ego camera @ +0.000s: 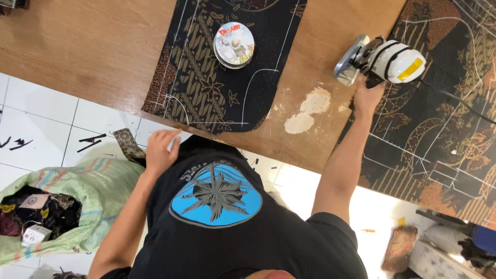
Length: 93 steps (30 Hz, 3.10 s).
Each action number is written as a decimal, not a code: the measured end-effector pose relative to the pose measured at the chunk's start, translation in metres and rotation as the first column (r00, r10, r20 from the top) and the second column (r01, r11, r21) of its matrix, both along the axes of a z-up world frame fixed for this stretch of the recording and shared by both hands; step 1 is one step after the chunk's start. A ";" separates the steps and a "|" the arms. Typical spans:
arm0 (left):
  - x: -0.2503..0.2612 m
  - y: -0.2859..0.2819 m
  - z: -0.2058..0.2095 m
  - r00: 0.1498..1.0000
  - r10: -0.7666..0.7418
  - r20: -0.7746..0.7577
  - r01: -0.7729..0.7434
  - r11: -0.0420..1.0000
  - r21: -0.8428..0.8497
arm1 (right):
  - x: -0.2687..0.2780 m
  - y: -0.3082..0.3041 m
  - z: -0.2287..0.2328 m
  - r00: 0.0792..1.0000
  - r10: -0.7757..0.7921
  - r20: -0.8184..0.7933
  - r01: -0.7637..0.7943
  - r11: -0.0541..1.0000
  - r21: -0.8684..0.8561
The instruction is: The person uses a handheld electric cutting machine to cut a patterned fabric along marked lines on a wooden table. They reposition the fabric and use a CD to hold it in place while cutting. The person also uses scissors to trim the fabric edges.
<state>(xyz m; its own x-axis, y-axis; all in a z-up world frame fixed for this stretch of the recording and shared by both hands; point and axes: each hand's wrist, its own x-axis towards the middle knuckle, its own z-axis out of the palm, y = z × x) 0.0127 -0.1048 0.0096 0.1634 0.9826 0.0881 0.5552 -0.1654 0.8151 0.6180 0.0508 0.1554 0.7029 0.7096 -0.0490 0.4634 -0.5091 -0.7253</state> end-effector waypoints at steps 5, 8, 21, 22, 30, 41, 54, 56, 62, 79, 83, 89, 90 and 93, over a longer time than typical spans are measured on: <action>-0.011 0.046 -0.013 0.965 0.249 0.082 -0.242 0.967 -0.086 | -0.034 -0.043 -0.009 0.427 0.379 0.821 -0.619 0.784 -0.039; -0.025 0.058 -0.017 0.942 0.334 0.022 -0.325 0.929 -0.177 | -0.057 -0.078 -0.004 0.980 0.047 -0.193 -0.055 0.998 -0.037; 0.076 0.118 0.018 0.946 -0.169 -0.276 0.217 0.964 0.152 | -0.088 -0.093 0.009 0.934 -0.101 -0.343 0.081 0.994 -0.072; 0.101 0.120 0.022 0.901 -0.393 -0.184 0.365 0.916 -0.168 | -0.088 -0.094 0.010 0.927 -0.100 -0.362 0.081 0.994 -0.068; 0.229 0.160 -0.015 0.830 -0.339 -0.443 0.482 0.835 0.266 | -0.078 -0.093 0.006 0.939 -0.114 -0.324 0.083 0.991 -0.106; 0.235 0.127 0.004 0.905 -0.292 -0.309 0.358 0.915 0.187 | -0.028 -0.092 0.016 0.948 0.252 -0.196 -0.287 0.941 -0.178; 0.303 -0.076 -0.023 -0.442 0.769 0.463 -0.174 0.432 -0.885 | 0.035 -0.088 0.012 0.766 0.625 -0.152 -0.642 0.754 -0.135; 0.305 -0.063 -0.033 -0.521 0.746 0.416 -0.142 0.405 -0.903 | 0.033 -0.083 0.014 0.732 0.663 -0.155 -0.681 0.722 -0.123; 0.292 -0.008 -0.034 -0.333 0.915 0.227 -0.293 0.129 -0.948 | 0.021 -0.080 0.032 0.762 0.633 -0.133 -0.643 0.718 -0.266; 0.294 -0.014 0.012 0.113 0.958 0.265 -0.282 0.286 -0.916 | 0.068 -0.064 0.027 0.690 0.323 -0.648 -0.693 0.553 -0.462; 0.297 -0.018 0.007 0.145 0.960 0.238 -0.293 0.271 -0.917 | 0.097 -0.062 0.016 0.592 0.548 -0.592 -0.794 0.267 -0.547; 0.293 -0.015 0.005 0.139 0.956 0.259 -0.309 0.290 -0.906 | 0.101 -0.066 0.004 0.436 0.632 -0.640 -0.890 0.201 -0.408; 0.293 -0.016 0.004 0.148 0.957 0.249 -0.308 0.284 -0.908 | 0.097 -0.070 0.006 0.474 0.632 -0.613 -0.865 0.202 -0.460; 0.291 -0.018 -0.001 0.149 0.955 0.255 -0.293 0.289 -0.911 | 0.080 -0.079 0.011 0.361 0.833 -0.420 -0.855 0.115 -0.506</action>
